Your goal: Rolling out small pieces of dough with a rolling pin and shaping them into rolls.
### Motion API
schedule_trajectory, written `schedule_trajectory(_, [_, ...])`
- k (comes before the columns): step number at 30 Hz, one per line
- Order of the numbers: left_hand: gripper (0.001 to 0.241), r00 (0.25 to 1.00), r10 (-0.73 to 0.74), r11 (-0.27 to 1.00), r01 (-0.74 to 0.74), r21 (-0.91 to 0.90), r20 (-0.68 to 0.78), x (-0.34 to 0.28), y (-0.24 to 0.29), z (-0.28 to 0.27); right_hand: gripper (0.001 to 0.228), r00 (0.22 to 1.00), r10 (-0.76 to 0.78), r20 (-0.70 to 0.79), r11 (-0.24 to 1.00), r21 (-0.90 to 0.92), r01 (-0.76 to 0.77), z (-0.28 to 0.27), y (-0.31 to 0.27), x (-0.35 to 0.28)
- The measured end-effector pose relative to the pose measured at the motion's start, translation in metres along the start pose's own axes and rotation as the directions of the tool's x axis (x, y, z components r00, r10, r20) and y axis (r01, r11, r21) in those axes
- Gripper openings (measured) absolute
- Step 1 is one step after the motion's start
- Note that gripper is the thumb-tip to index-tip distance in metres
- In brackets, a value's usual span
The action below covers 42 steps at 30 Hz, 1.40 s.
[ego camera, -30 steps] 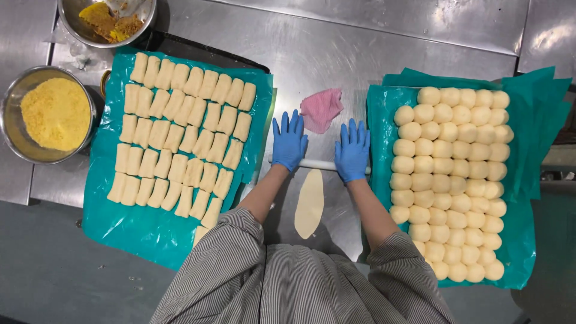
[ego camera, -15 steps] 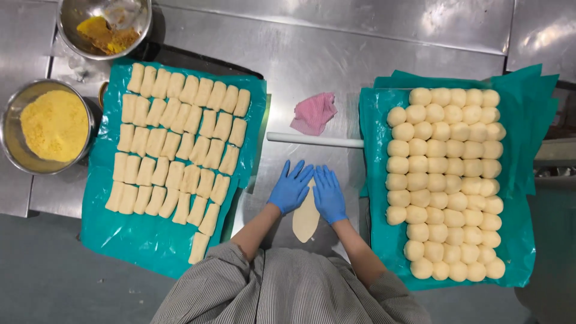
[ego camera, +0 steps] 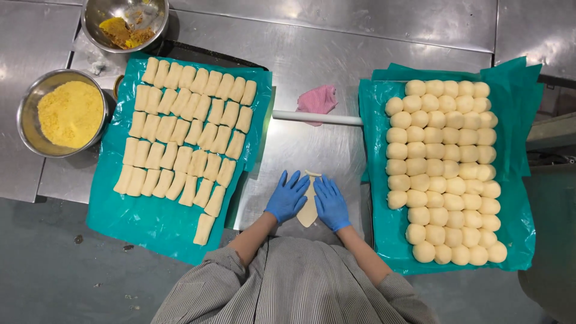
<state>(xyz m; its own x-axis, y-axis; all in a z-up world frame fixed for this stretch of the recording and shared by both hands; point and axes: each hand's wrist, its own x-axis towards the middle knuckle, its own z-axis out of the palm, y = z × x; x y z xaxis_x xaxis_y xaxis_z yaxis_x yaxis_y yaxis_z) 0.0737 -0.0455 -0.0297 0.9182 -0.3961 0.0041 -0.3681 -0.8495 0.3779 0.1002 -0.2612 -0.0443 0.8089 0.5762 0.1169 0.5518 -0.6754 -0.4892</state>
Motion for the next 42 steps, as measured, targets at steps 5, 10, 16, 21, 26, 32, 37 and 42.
schedule_trajectory(5, [0.082,0.995,0.017,0.999,-0.012,-0.044,0.099,-0.04,0.01,-0.014,0.068,0.999,0.016,0.044,0.998,0.062,-0.019,-0.025,-0.014,-0.033])
schedule_trajectory(10, [0.116,0.976,0.086,0.996,-0.079,-0.043,0.201,-0.05,0.013,-0.017,0.102,0.964,-0.126,0.233,0.992,0.012,0.127,-0.045,-0.029,-0.04])
schedule_trajectory(16, [0.12,0.992,0.003,1.0,-0.001,-0.017,0.13,-0.042,0.01,-0.01,0.114,0.964,0.047,0.262,0.993,-0.115,-0.017,-0.038,-0.035,-0.033])
schedule_trajectory(21, [0.107,0.995,-0.078,0.996,0.081,-0.039,0.061,-0.042,0.014,-0.006,0.103,0.969,0.116,0.216,0.976,-0.207,-0.07,-0.025,-0.03,-0.033])
schedule_trajectory(26, [0.096,0.997,-0.071,0.997,0.072,0.0,0.039,-0.042,0.014,0.004,0.096,0.973,0.15,0.175,0.959,-0.266,-0.1,-0.014,-0.03,-0.037])
schedule_trajectory(32, [0.088,0.993,-0.115,0.993,0.114,0.033,0.032,-0.032,0.025,-0.016,0.092,0.977,0.197,0.081,0.938,-0.304,-0.164,-0.009,-0.031,-0.034])
schedule_trajectory(37, [0.091,0.982,-0.07,0.998,0.069,0.014,0.173,-0.036,0.027,-0.015,0.093,0.946,0.215,0.243,0.949,-0.28,-0.144,-0.016,-0.041,-0.036])
schedule_trajectory(42, [0.085,0.985,-0.165,0.985,0.166,0.038,-0.041,-0.021,0.016,0.021,0.088,0.965,0.258,0.055,0.91,-0.349,-0.223,-0.001,-0.032,-0.022])
